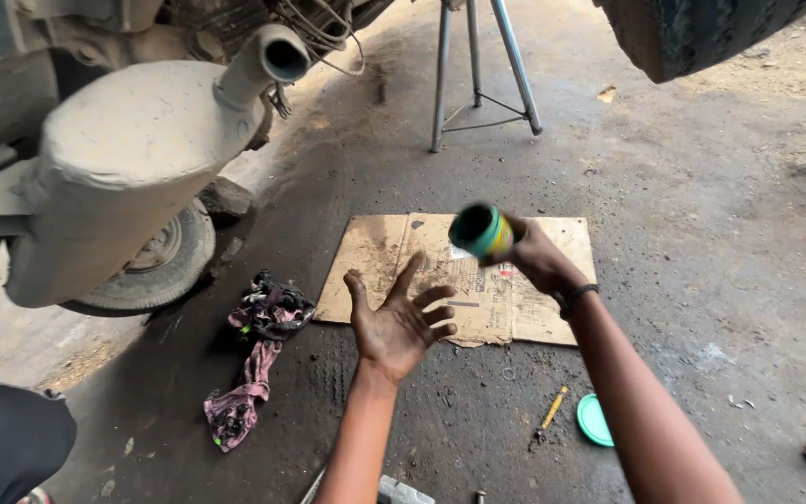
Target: Replacing or repairing mechanical components on the underside of an auto-rickshaw or similar small vehicle.
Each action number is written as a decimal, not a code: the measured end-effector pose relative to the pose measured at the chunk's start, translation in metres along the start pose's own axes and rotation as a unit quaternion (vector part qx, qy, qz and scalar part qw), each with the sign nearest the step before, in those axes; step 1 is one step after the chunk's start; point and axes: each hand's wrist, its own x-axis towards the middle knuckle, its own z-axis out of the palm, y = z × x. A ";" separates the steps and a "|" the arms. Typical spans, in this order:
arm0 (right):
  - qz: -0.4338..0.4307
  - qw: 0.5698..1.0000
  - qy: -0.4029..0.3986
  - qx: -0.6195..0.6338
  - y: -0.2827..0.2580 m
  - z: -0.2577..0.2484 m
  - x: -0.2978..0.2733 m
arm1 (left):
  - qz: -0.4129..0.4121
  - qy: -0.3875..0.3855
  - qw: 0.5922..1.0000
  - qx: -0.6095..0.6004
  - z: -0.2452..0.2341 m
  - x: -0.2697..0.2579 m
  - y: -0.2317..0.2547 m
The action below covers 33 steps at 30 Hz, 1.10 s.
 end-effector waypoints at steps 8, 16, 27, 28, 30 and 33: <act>0.041 0.985 -0.151 0.072 0.032 0.013 0.001 | -0.008 -0.136 0.987 -0.081 -0.006 0.011 -0.026; -0.007 0.984 -0.102 -0.144 -0.051 0.029 -0.021 | -0.051 0.102 0.980 0.163 -0.010 0.028 0.006; 0.003 0.990 -0.118 -0.082 -0.030 0.039 -0.016 | -0.075 0.195 0.973 0.096 -0.089 0.040 -0.035; -0.015 0.986 -0.106 -0.126 -0.033 0.040 -0.017 | -0.043 0.223 0.963 0.146 -0.103 0.040 -0.033; -0.011 0.990 -0.090 -0.108 -0.039 0.046 -0.020 | 0.020 0.265 0.941 0.212 -0.070 0.030 -0.017; -0.014 0.986 -0.074 -0.150 -0.042 0.068 -0.026 | 0.111 0.358 0.848 0.375 -0.041 0.042 0.001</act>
